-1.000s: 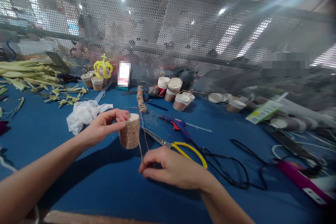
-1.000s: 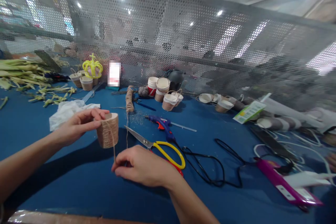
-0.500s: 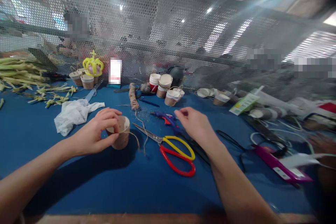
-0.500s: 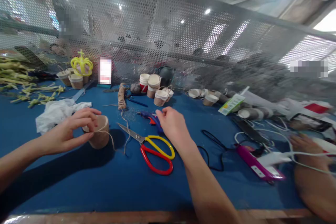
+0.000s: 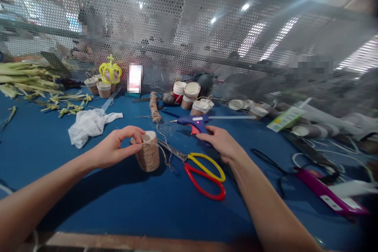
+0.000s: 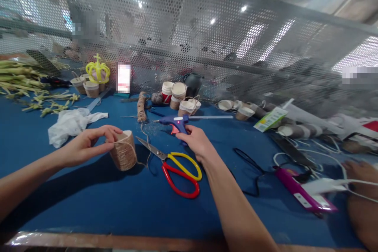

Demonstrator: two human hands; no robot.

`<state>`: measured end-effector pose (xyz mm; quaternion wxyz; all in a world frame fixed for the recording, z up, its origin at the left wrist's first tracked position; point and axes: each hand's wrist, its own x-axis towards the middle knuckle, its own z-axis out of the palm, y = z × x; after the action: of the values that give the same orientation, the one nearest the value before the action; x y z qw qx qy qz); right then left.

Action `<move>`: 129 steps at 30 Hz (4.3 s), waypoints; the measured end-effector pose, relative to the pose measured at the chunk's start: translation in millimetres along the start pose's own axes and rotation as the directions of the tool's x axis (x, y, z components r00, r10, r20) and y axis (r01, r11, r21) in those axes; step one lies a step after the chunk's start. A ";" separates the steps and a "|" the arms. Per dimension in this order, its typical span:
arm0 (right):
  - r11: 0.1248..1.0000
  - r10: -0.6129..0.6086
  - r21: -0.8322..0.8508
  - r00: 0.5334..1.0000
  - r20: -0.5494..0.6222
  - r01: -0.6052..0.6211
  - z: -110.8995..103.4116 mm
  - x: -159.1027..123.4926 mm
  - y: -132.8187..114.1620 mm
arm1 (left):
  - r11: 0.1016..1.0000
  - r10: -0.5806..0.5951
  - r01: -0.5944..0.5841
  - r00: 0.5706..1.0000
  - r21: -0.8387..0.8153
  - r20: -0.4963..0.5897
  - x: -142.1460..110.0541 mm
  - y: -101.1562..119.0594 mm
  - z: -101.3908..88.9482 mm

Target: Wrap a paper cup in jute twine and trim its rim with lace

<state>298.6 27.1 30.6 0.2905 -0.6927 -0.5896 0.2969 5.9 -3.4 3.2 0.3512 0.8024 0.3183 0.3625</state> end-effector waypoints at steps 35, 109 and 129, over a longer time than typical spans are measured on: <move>0.548 -0.696 -0.454 0.684 0.217 0.702 40.8 -73.6 -1.8 | 0.993 -0.090 0.084 0.994 -0.086 -0.067 4.1 -6.4 2.4; 0.110 -0.906 -0.651 0.345 0.245 0.751 42.1 -71.9 1.7 | 0.994 -0.093 0.090 0.995 -0.059 -0.039 5.0 -8.7 0.1; 0.192 -0.877 -0.616 0.415 0.241 0.764 41.3 -69.3 7.0 | 0.994 -0.088 0.084 0.995 -0.072 -0.045 4.4 -10.3 0.5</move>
<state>263.0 -40.3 3.1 0.1923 -0.3410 -0.9010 -0.1871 6.0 5.5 -3.6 0.3866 0.7664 0.3481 0.3769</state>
